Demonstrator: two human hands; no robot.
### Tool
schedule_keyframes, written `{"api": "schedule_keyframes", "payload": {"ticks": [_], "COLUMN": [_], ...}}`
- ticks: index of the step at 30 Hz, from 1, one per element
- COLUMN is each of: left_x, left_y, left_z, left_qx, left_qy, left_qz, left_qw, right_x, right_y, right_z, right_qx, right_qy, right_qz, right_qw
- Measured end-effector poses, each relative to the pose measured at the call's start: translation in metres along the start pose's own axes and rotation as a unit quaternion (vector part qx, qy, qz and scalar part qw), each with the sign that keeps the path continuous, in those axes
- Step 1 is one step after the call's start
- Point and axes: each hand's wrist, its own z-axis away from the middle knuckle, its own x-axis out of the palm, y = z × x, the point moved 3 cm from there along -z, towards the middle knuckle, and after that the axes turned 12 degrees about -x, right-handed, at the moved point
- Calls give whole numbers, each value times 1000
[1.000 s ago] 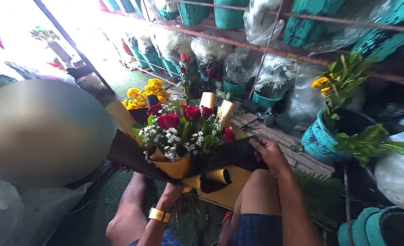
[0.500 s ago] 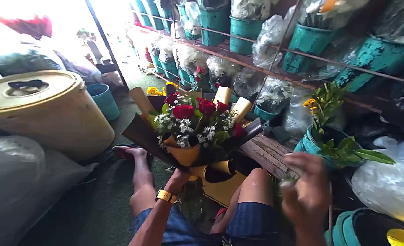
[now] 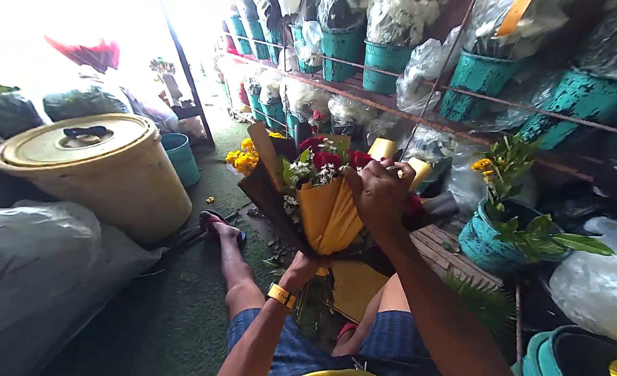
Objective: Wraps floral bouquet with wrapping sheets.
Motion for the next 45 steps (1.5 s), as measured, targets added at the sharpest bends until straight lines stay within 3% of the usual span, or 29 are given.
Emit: {"api": "schedule_keyframes", "payload": {"ticks": [3,6,8,10,11,13,15,23,26,30,34,37,40,42,45], "left_x": [-5,-12,-7,1,6,14,20,32,39,33,17,8,3,1,-4], "left_y": [-6,-10,-7,-2,-2,-7,-10,-24,-30,-35,-32,-16,-4,-3,-12], "left_z": [-11,-21,-24,-21,-21,-23,-24,-22,-22,-19,-11,7,18,19,17], "left_qx": [-3,7,5,1,-2,-8,-7,-21,-21,-1,27,26,13,-2,14], "left_qy": [16,37,52,61,61,56,50,17,5,0,28,38,41,51,77], "left_qz": [39,4,-41,-85,-100,-111,-113,-18,36,76,-26,-13,-59,-120,-185], "left_qw": [999,999,998,995,993,992,992,999,999,997,999,999,997,991,980], "right_x": [-28,-63,-69,-53,-42,-21,-11,15,6,-86,-161,-160,-136,-124,-117], "right_y": [-4,-22,-47,-73,-82,-91,-93,-56,-44,-3,71,103,99,95,92], "right_z": [-10,-23,-39,-57,-66,-81,-90,-105,-118,-131,-43,54,102,110,103], "right_qx": [-1,-8,-56,-96,-96,-83,-79,4,-37,-58,40,194,300,334,306], "right_qy": [-40,-24,-37,-104,-176,-334,-420,-467,-444,-244,-68,-87,-163,-163,-117], "right_qz": [-54,-147,-172,-163,-143,-105,-100,-121,-234,-391,-360,-320,-289,-274,-298], "right_qw": [998,989,983,976,969,933,899,876,864,886,929,923,894,887,896]}}
